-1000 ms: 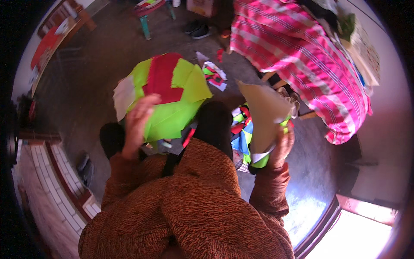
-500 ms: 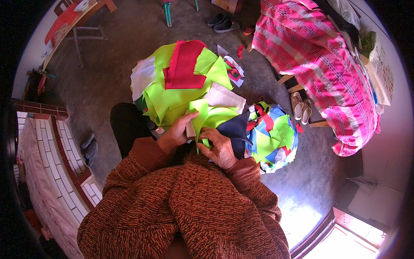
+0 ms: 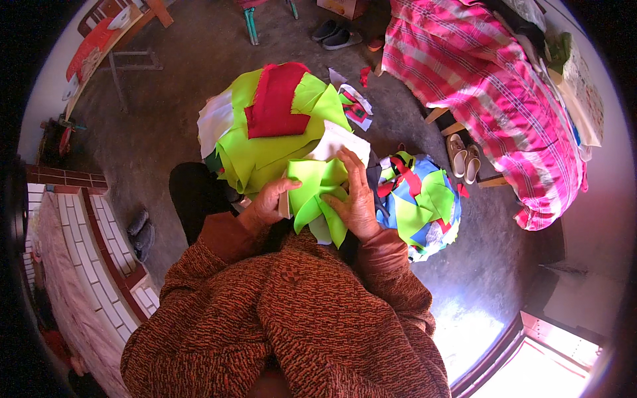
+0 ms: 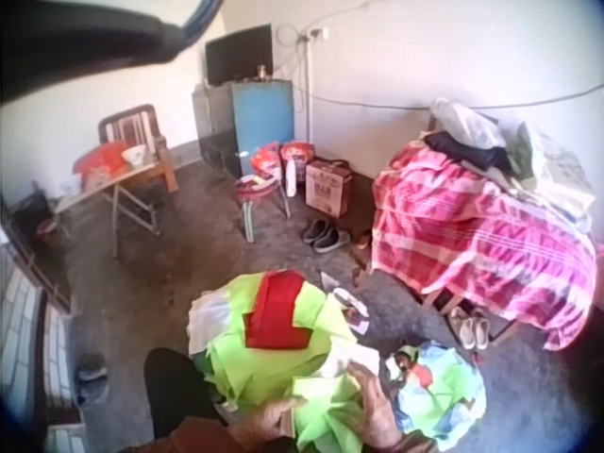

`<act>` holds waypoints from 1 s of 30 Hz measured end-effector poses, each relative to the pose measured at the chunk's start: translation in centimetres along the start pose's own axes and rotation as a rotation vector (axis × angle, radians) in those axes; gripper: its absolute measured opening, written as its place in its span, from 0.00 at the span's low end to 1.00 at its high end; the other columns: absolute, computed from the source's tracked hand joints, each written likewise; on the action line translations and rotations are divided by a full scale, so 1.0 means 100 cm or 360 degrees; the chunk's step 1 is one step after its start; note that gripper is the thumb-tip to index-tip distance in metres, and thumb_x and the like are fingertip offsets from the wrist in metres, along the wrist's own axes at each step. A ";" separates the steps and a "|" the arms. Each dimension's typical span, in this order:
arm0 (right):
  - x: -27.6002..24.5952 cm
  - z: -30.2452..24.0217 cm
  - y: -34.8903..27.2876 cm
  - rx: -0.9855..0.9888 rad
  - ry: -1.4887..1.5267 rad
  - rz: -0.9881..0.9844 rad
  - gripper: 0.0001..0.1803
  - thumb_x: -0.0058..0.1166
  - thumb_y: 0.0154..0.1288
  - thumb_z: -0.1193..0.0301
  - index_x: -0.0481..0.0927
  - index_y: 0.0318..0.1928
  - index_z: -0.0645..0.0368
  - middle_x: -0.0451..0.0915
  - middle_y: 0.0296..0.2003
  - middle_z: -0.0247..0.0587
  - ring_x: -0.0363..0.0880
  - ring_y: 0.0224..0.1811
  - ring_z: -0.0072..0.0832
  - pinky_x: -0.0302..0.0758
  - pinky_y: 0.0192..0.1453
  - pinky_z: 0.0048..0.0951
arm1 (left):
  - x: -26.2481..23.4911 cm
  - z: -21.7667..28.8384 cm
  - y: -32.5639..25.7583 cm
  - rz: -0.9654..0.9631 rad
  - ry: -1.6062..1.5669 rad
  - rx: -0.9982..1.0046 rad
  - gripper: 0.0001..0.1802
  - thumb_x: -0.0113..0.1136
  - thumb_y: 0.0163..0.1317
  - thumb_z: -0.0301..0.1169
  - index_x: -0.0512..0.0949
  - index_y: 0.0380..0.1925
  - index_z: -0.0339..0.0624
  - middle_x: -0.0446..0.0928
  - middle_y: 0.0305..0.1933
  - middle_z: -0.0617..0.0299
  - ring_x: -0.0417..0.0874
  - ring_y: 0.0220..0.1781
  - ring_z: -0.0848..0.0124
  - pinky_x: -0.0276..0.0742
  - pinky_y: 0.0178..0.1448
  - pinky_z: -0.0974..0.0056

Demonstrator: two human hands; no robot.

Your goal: The person sits on the floor and repeatedly picks up, unfolds, and places colorful fabric pieces into a growing pile. The person handles pieces of various colors and sizes, smoothing them before stacking.

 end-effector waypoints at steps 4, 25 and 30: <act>0.005 0.002 0.007 -0.0210 -0.0060 0.0009 0.37 0.64 0.41 0.83 0.67 0.56 0.56 0.69 0.49 0.43 0.75 0.48 0.38 0.74 0.49 0.31 | 0.009 0.004 -0.002 0.0088 -0.0331 -0.0346 0.24 0.50 0.61 0.34 0.67 0.57 0.38 0.76 0.49 0.57 0.78 0.48 0.68 0.74 0.53 0.62; 0.004 0.061 -0.048 0.0122 0.0953 0.0224 0.16 0.60 0.50 0.75 0.73 0.41 0.60 0.76 0.38 0.39 0.76 0.38 0.26 0.74 0.46 0.26 | 0.014 0.006 -0.008 0.0462 0.1352 0.0847 0.20 0.51 0.66 0.35 0.68 0.55 0.38 0.74 0.47 0.61 0.74 0.48 0.74 0.70 0.53 0.67; 0.002 0.043 -0.071 0.0497 0.1825 0.0187 0.27 0.49 0.61 0.51 0.73 0.46 0.65 0.75 0.41 0.42 0.75 0.44 0.29 0.74 0.51 0.30 | -0.012 -0.003 0.004 0.0460 0.0303 0.0417 0.16 0.52 0.65 0.32 0.70 0.52 0.40 0.76 0.47 0.61 0.78 0.46 0.72 0.74 0.49 0.66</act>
Point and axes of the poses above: each hand's wrist, its own y-axis towards the middle knuckle, its own x-axis out of the palm, z = x × y, the point moved 1 cm from there along y, towards the middle knuckle
